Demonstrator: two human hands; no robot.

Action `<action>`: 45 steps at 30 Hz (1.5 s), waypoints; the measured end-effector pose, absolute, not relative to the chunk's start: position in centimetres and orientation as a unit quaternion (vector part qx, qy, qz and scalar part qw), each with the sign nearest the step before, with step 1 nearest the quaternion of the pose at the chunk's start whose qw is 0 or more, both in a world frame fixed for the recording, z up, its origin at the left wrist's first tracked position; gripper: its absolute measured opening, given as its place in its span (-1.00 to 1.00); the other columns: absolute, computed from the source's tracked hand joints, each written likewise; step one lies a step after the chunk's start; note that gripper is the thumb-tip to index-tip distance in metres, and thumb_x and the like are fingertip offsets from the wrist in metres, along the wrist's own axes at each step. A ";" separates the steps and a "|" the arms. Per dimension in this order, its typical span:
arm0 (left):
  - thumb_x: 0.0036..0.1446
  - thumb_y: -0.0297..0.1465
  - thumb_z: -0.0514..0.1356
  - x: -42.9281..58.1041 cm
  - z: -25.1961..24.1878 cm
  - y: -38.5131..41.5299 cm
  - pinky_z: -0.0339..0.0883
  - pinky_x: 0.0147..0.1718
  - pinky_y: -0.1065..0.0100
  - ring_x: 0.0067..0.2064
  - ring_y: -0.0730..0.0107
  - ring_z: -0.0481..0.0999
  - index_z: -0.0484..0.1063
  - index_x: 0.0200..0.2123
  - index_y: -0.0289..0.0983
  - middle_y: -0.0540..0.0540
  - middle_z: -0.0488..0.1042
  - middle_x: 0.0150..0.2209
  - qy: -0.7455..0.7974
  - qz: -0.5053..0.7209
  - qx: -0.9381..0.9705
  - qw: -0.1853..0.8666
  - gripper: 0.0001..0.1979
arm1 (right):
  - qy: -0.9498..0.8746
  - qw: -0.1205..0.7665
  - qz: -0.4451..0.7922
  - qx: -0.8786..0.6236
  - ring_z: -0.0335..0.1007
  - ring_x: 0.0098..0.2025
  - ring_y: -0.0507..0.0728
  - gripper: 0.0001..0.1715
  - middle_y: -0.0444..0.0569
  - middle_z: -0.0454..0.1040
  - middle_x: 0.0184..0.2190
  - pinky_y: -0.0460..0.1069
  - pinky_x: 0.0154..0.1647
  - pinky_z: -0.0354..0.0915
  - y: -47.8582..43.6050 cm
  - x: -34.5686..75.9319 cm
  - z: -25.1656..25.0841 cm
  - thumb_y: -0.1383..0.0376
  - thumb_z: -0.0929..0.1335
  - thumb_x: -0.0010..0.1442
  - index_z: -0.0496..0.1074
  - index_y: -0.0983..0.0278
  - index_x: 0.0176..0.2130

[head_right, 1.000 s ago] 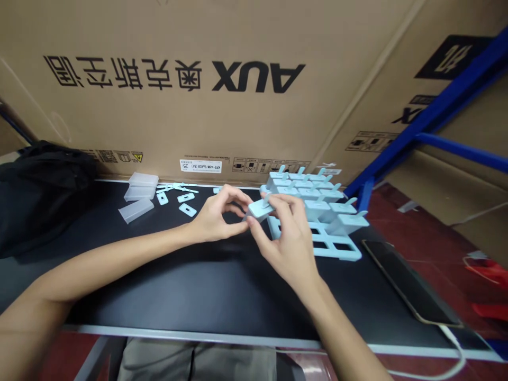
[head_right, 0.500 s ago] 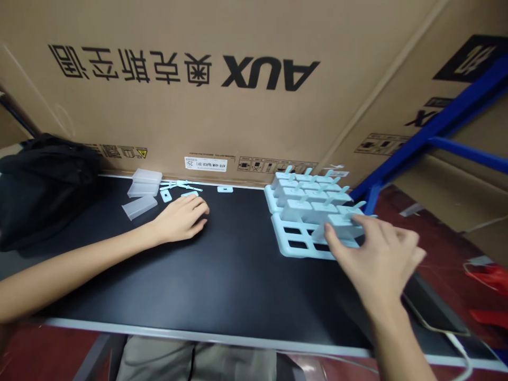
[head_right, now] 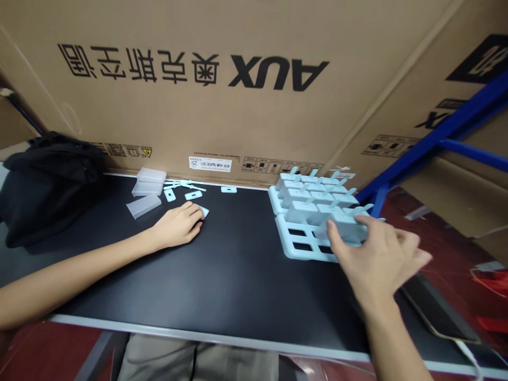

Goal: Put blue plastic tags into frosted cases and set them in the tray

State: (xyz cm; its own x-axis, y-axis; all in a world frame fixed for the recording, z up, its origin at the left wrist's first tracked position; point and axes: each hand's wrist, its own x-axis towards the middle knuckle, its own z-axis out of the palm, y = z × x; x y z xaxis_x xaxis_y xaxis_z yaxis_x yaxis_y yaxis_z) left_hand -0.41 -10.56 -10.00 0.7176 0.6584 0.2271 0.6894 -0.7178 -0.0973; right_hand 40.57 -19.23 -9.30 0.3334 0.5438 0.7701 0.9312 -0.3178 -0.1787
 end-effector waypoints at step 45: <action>0.31 -0.15 0.19 -9.4 -6.6 -14.7 0.53 -0.18 0.12 0.14 -0.09 0.48 0.37 0.13 -0.19 -0.25 0.41 0.14 -0.562 -0.059 -0.822 0.071 -0.60 | -0.843 0.278 0.027 -0.459 0.43 -0.07 0.25 -0.82 0.04 0.58 -0.13 0.14 -0.07 0.27 -12.8 22.0 -9.2 0.18 0.28 0.43 0.42 0.20 -0.13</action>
State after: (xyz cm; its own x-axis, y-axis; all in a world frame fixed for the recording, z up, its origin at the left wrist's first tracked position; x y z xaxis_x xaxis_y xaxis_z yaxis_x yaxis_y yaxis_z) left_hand -9.37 -14.74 -6.59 0.3616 0.9154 0.1768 0.9321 -0.3587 -0.0497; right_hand 22.04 -12.83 -9.24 -0.4235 0.7893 0.4447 0.7592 0.5770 -0.3012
